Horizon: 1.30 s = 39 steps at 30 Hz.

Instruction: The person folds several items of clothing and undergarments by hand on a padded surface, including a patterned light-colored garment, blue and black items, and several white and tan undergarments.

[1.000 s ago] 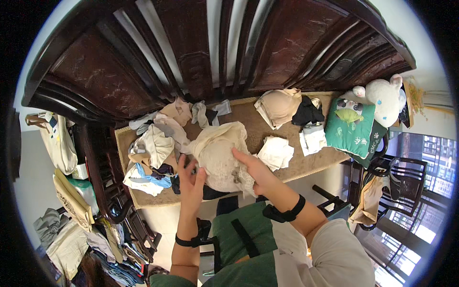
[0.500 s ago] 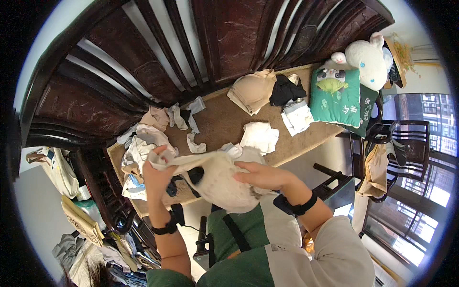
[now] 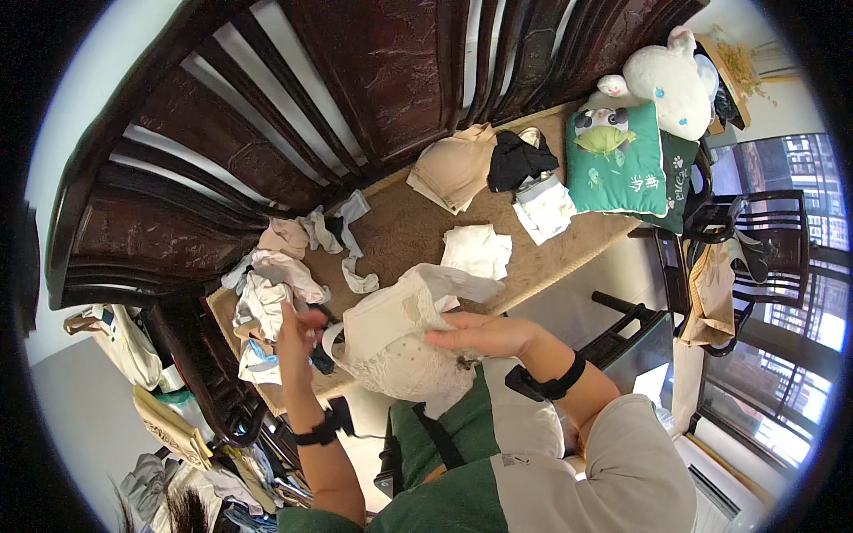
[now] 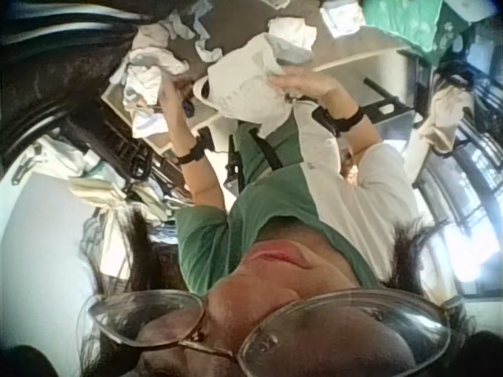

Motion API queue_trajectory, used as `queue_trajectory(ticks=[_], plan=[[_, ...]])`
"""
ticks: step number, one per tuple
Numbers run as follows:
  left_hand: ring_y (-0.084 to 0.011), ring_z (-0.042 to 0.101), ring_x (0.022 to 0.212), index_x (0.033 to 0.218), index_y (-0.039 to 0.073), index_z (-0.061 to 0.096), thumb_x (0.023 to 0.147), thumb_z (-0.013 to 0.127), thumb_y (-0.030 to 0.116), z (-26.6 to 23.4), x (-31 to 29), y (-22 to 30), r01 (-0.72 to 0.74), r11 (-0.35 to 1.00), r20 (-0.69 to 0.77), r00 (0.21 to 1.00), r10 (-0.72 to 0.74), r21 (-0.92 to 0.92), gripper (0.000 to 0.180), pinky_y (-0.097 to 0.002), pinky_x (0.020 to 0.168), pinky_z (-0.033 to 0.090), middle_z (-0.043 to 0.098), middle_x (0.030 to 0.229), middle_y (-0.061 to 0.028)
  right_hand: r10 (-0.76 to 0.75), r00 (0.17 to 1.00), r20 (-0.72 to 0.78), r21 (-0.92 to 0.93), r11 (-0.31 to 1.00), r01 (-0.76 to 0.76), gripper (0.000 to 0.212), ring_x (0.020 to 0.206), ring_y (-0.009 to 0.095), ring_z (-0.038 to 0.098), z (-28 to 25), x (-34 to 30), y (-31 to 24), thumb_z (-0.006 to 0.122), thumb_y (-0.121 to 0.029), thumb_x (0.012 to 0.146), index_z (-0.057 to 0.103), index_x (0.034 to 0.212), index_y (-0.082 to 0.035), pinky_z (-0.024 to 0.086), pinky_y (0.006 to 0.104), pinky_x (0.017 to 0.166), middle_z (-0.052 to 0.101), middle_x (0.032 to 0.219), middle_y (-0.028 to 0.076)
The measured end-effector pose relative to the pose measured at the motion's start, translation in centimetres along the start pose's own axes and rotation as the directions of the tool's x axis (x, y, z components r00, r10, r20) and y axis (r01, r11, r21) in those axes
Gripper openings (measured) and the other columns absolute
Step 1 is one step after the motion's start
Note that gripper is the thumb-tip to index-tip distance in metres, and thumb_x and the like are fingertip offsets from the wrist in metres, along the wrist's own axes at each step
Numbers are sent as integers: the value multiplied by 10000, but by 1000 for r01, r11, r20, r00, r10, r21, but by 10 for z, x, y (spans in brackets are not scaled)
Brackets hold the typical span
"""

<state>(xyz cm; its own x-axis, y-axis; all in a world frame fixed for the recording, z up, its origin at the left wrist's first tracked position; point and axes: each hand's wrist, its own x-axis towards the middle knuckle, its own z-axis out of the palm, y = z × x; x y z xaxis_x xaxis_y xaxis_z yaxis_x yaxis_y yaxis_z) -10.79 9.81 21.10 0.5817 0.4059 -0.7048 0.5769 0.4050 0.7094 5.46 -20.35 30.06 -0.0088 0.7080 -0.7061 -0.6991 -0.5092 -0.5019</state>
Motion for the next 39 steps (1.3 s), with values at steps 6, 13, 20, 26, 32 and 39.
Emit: queue_trajectory(ticks=[6,13,20,26,32,39], plan=[[-217,378,1317,1432,7,324,940,537,351,51,-66,-35,-83,901,387,883,264,-425,638,-386,1086,311,384,1451,-92,-103,993,57,-127,986,109,546,1167,131,468,9,-2,-5,524,-384,969,442,1379,-35,392,274,964,529,1308,49],[-168,612,997,1119,-19,644,815,700,21,90,-94,26,-509,847,206,822,531,-152,312,-313,878,465,673,1054,-72,-635,754,-170,-346,755,557,464,1050,137,537,23,-2,-1,712,-250,852,531,1219,-32,468,282,834,600,1113,87],[-180,598,867,977,-33,680,821,690,126,71,-112,43,-612,788,393,741,544,64,223,-338,788,473,656,973,-107,-961,261,-94,-599,264,756,762,1136,270,547,14,-23,-31,891,-298,613,515,1223,-39,412,364,983,564,1203,113],[-212,545,1120,1344,17,445,878,660,140,65,-109,16,-305,929,226,909,350,-211,528,-360,967,436,547,1262,-86,-726,686,47,-48,684,728,666,1125,162,534,30,2,2,825,-173,718,518,1291,-27,421,323,969,569,1263,88],[-254,568,1118,1326,2,441,905,632,151,69,-93,22,-272,902,89,944,318,-335,486,-422,985,441,571,1236,-118,-672,740,27,-296,702,648,529,1067,237,572,41,28,33,728,-240,826,530,1242,21,438,334,946,593,1204,144],[-240,553,1126,1311,54,442,994,404,358,1,-84,-103,-267,937,-338,924,181,-228,441,-396,938,476,556,1206,-99,-780,537,320,-509,337,792,457,1340,419,304,82,46,31,613,-108,824,517,1255,10,318,473,1076,334,1446,238]])
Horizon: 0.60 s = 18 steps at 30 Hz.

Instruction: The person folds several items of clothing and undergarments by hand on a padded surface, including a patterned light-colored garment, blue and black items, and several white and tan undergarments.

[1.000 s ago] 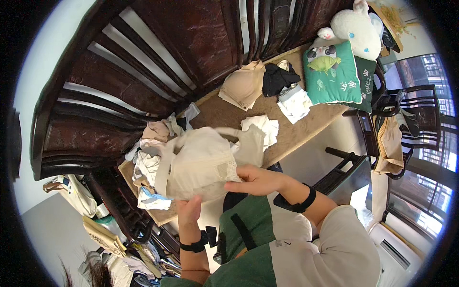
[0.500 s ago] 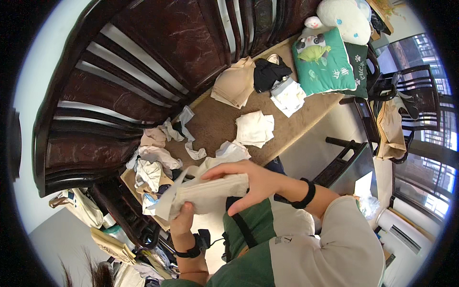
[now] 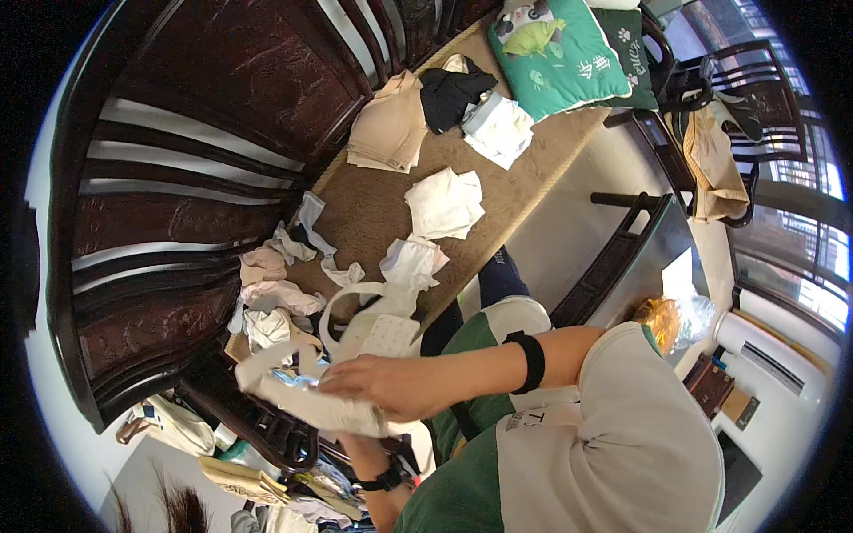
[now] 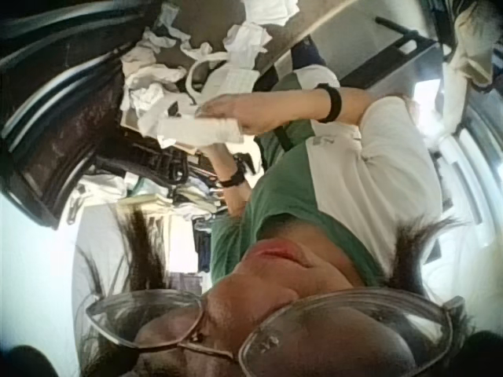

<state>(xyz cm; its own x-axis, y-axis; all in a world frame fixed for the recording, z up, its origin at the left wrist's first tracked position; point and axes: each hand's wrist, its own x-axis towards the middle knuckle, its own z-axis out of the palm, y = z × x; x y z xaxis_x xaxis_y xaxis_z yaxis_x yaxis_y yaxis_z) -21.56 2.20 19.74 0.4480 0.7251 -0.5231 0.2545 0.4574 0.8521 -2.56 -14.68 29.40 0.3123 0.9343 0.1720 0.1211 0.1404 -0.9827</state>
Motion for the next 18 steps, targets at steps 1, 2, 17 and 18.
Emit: queue_trajectory(ticks=[1,2,17,18], plan=[[-243,545,1134,1318,56,433,992,403,364,9,-14,-2,140,983,57,989,-134,-120,449,-400,945,468,547,1217,-101,-60,994,92,-95,993,68,559,1380,429,223,0,-1,-4,643,-83,754,495,1287,-3,262,542,1086,312,1460,236],[-245,538,1143,1325,58,424,991,402,369,13,-27,-2,243,948,117,968,-222,-204,457,-403,952,460,539,1229,-102,-64,994,86,-85,994,71,559,1380,429,223,1,-1,-10,643,-83,754,495,1287,-3,262,542,1086,312,1460,236],[-283,424,1271,1431,92,291,972,391,451,64,0,-49,662,604,704,675,-223,-443,591,-455,1059,342,410,1397,-127,358,853,380,629,576,-522,607,1228,282,417,12,-18,0,379,-503,988,493,1274,21,294,330,1051,488,1316,199],[-285,416,1279,1438,94,282,971,390,456,64,2,-52,664,599,723,662,-196,-446,600,-459,1067,334,402,1408,-128,452,793,409,660,453,-599,673,1214,265,434,7,-21,6,354,-566,976,496,1280,18,299,339,1052,491,1326,185]])
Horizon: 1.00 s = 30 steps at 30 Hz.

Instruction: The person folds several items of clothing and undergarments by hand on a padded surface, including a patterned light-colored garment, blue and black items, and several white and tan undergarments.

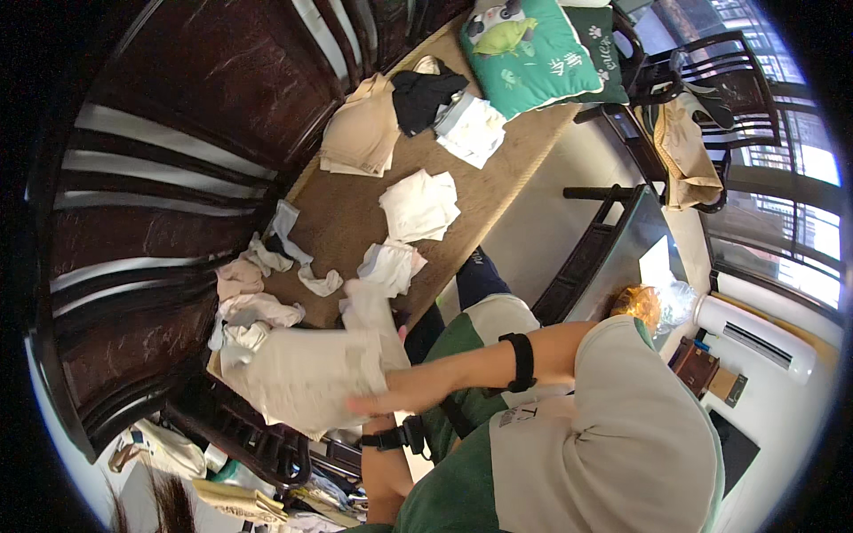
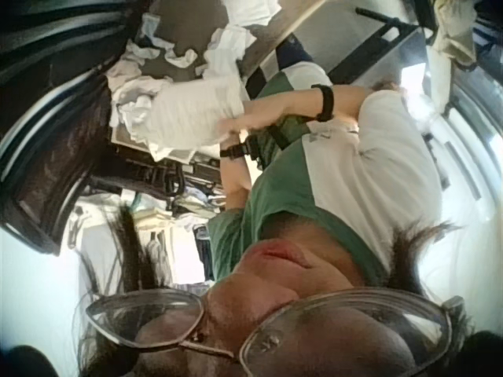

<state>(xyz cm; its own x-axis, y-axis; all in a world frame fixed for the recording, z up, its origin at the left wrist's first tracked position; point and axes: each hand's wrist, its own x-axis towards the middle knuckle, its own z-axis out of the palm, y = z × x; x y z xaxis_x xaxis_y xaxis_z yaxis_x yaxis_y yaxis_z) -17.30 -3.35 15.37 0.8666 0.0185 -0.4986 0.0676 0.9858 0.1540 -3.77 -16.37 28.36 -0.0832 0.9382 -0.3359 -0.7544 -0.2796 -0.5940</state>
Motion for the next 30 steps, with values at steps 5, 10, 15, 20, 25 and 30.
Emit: queue_trajectory(ticks=[5,10,15,20,25,30], plan=[[-298,378,1322,1473,105,238,965,386,484,-35,-3,11,-17,997,222,975,32,-70,650,-476,1102,295,359,1464,-136,80,959,-273,639,760,118,670,1206,218,500,-43,9,-9,455,-552,945,434,1370,-34,358,393,1058,492,1372,108],[-342,278,1376,1464,110,294,899,372,658,67,15,15,-144,805,-261,900,348,576,790,-541,1132,200,264,1524,-119,-155,932,-327,798,484,360,523,1237,249,491,-100,9,11,458,-413,984,439,1367,-58,362,423,1065,491,1379,97],[-292,336,1353,1445,95,308,975,449,442,55,6,14,-115,953,-144,977,160,281,601,-500,1114,269,333,1484,-119,-117,941,-318,809,485,334,498,1214,240,508,-102,14,4,484,-397,976,460,1347,-65,379,426,1052,520,1343,91],[-219,540,1155,1305,-15,463,940,600,162,94,27,1,-12,963,-447,884,136,269,429,-372,993,448,542,1280,-99,72,849,-524,757,496,425,470,1176,229,535,-122,12,26,536,-389,956,501,1284,-55,399,412,1050,565,1272,90],[-247,485,1234,1375,33,376,948,580,163,105,42,-15,-5,987,-411,909,70,158,491,-397,1026,425,486,1348,-110,111,875,-472,793,487,366,506,1297,303,428,-123,-9,35,423,-342,999,360,1405,-47,339,478,1092,430,1421,142],[-270,490,1237,1399,24,336,972,527,164,96,42,-31,-118,993,-313,944,104,-25,489,-420,1029,423,476,1358,-129,120,889,-442,782,538,316,482,1298,304,426,-139,-12,41,421,-302,1002,364,1399,-36,340,469,1095,429,1423,139]])
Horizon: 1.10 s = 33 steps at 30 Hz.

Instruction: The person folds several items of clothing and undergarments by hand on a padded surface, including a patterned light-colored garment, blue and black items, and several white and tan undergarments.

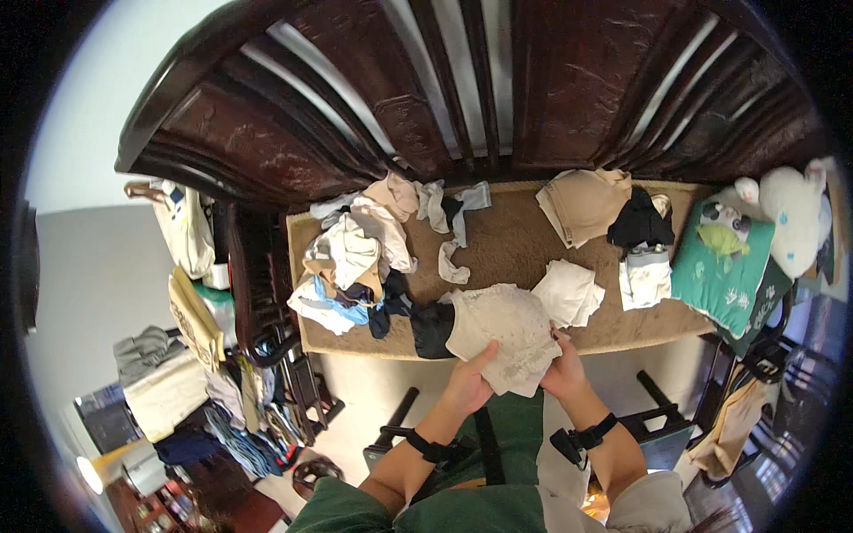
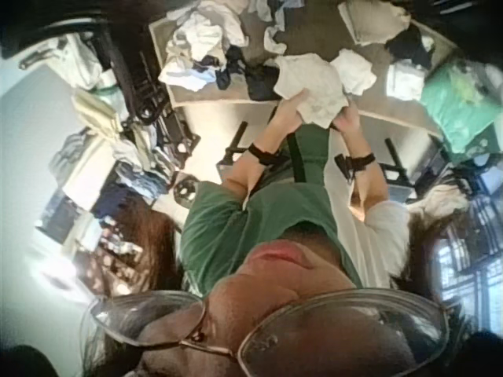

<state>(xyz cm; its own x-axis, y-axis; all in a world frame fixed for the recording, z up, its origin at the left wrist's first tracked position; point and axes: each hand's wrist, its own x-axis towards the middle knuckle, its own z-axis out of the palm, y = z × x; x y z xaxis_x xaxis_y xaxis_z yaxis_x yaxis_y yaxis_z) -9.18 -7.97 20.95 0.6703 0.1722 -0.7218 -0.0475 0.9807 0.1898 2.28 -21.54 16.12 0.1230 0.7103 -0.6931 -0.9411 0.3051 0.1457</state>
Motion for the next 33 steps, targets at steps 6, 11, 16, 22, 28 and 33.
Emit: queue_trajectory(ticks=[6,11,16,22,28,33], plan=[[-263,495,1227,1387,33,371,947,575,148,-11,9,-14,-33,992,-53,998,27,-123,498,-416,1008,435,481,1356,-111,4,999,-50,-224,974,-15,439,1254,264,477,27,8,-41,514,-196,971,413,1360,-20,395,429,1057,482,1370,135],[-281,495,1229,1373,29,387,948,565,143,-40,35,-56,-30,987,-147,989,6,-161,475,-432,1000,442,480,1361,-121,-87,982,-169,-500,866,-10,378,1121,239,558,17,10,-63,560,-128,942,471,1290,-11,468,397,959,562,1249,94],[-290,479,1247,1386,33,361,969,518,151,-40,56,-98,-8,989,-170,985,-17,-146,461,-442,1010,437,461,1380,-128,-209,944,-257,-537,843,41,335,1090,238,575,-13,2,-79,568,-81,933,488,1247,4,499,401,915,555,1249,99],[-291,479,1248,1394,23,338,927,568,96,-3,75,-96,-24,1000,-294,955,28,19,525,-459,1009,441,470,1368,-125,-142,947,-287,-390,921,20,332,1095,232,589,-41,-14,-114,551,-80,940,490,1257,-4,488,375,957,591,1204,95],[-260,558,1155,1359,27,401,899,547,5,-1,92,-69,-153,963,-250,946,208,223,483,-405,934,492,522,1320,-104,-39,991,-130,-309,951,-3,317,1135,249,565,-33,-14,-123,550,-74,937,495,1240,1,464,411,982,571,1235,114],[-208,586,995,1251,11,517,859,670,128,-25,130,-18,-323,610,-56,853,519,724,437,-329,829,479,595,1173,-72,-136,986,-97,-324,941,98,364,1156,257,546,0,-27,-134,545,-69,939,465,1287,1,453,415,1003,547,1267,127]])
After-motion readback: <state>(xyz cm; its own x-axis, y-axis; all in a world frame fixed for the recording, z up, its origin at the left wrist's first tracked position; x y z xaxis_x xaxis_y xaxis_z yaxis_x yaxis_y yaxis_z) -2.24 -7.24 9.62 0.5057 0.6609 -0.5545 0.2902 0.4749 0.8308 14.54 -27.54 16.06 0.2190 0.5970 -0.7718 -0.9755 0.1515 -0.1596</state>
